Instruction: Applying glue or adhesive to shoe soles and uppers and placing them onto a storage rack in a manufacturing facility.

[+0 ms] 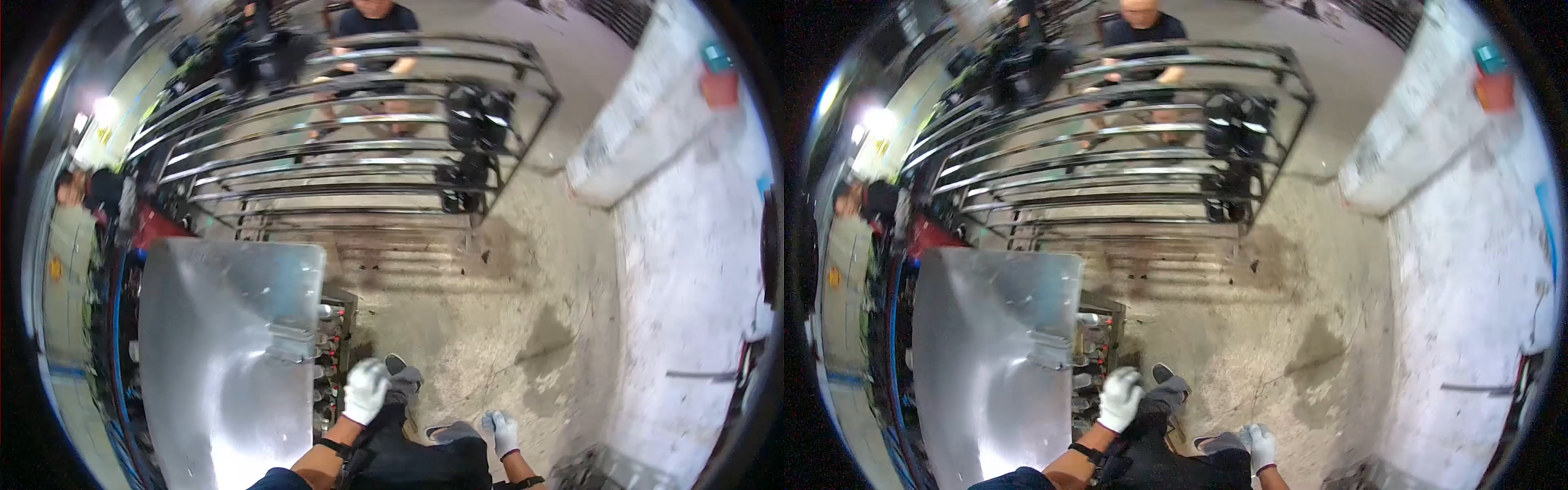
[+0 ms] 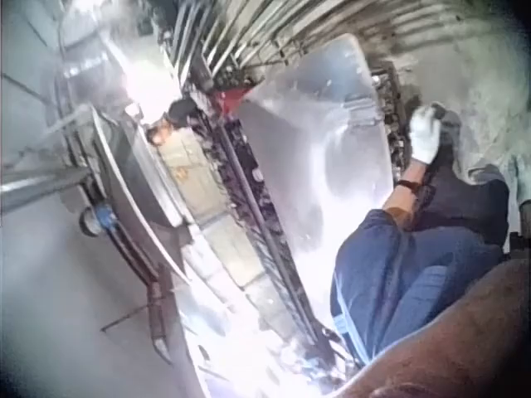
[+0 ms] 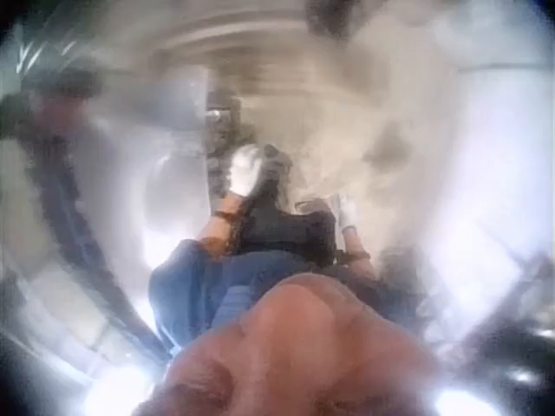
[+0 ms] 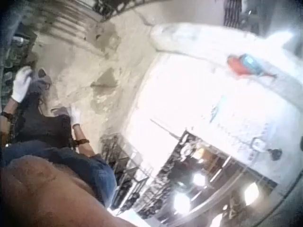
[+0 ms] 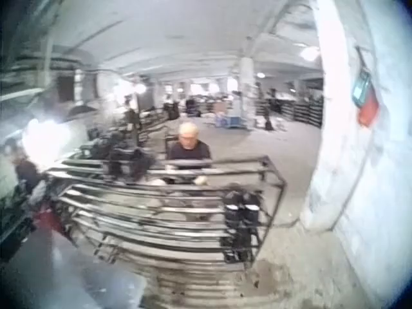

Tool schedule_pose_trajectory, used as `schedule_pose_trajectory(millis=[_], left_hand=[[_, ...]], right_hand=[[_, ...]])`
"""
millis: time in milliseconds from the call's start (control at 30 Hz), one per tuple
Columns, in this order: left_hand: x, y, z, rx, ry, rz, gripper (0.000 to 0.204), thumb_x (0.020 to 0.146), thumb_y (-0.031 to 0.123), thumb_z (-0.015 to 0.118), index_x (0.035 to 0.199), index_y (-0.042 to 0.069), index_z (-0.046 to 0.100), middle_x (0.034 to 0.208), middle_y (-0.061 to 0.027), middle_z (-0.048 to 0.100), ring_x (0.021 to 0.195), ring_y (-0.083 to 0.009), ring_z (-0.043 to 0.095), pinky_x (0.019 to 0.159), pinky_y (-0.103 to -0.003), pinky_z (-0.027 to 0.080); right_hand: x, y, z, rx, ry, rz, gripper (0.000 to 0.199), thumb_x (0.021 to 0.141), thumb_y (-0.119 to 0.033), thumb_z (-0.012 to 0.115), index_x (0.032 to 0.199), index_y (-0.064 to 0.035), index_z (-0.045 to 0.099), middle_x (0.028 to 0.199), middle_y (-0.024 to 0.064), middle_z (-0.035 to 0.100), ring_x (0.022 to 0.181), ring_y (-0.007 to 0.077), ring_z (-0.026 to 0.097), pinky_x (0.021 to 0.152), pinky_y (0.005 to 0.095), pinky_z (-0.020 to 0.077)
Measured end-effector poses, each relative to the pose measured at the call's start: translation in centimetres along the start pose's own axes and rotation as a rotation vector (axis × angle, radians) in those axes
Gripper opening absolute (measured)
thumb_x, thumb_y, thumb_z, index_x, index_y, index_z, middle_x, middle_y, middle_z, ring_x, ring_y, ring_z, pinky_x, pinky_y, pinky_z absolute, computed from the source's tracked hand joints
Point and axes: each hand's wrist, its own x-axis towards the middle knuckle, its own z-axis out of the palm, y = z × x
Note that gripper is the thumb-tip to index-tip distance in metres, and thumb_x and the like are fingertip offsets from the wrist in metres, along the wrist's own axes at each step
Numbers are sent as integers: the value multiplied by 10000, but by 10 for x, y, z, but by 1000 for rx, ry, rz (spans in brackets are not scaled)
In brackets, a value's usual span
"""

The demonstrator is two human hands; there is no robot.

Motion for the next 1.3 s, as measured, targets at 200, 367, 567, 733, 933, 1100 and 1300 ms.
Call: schedule_pose_trajectory(millis=[200, 367, 567, 733, 933, 1100, 1300], left_hand=[[92, -115, -5, 118, 579, -474, 468, 938, 170, 670, 1372, 28, 568, 1481, -244, 509, 1427, -461, 421, 1234, -561, 304], [77, -190, -18, 222, 728, -1001, 492, 978, 243, 645, 1403, 21, 539, 1543, -214, 471, 1476, -433, 379, 1266, -557, 254], [113, -217, -62, 309, 748, -1063, 498, 977, 256, 637, 1405, 26, 532, 1552, -237, 459, 1471, -445, 377, 1264, -592, 233], [124, -226, -71, 282, 758, -1221, 480, 971, 244, 645, 1390, 26, 560, 1555, -230, 460, 1488, -449, 361, 1272, -591, 221], [123, -227, -76, 249, 714, -1261, 460, 968, 230, 648, 1380, 41, 572, 1559, -220, 460, 1484, -457, 364, 1265, -597, 245], [131, -229, -77, 228, 730, -1263, 463, 985, 218, 625, 1412, 57, 550, 1592, -197, 438, 1496, -459, 350, 1273, -588, 237], [142, -233, -81, 281, 740, -1244, 503, 978, 240, 652, 1431, 53, 539, 1565, -203, 466, 1479, -441, 374, 1248, -590, 263]], right_hand=[[72, -318, 146, -1025, -204, -726, 329, 1027, -300, 618, 1052, 3, 744, 921, 183, 754, 858, 248, 726, 798, 399, 552], [106, -441, 353, -1420, -297, -1146, 347, 986, -350, 632, 1149, -68, 754, 1084, 194, 755, 1031, 382, 723, 892, 437, 564], [204, -408, 584, -456, -468, -437, 323, 1050, -314, 616, 1157, -20, 695, 892, 72, 716, 692, 147, 653, 592, 306, 523], [118, -367, 719, -935, -1024, -458, 445, 1038, -398, 622, 1216, 5, 684, 1007, 99, 738, 828, 169, 696, 753, 321, 582], [15, -390, 897, -511, -1304, -167, 508, 1042, -388, 633, 1357, 9, 594, 1158, 143, 737, 984, 251, 732, 841, 408, 615], [-14, -405, 963, -854, -1296, -21, 371, 993, -257, 730, 1175, 63, 688, 996, 190, 760, 791, 290, 757, 649, 435, 650], [-10, -375, 918, -713, -1215, -263, 446, 961, -238, 769, 1261, 78, 671, 1129, 153, 747, 941, 242, 740, 830, 415, 619]])
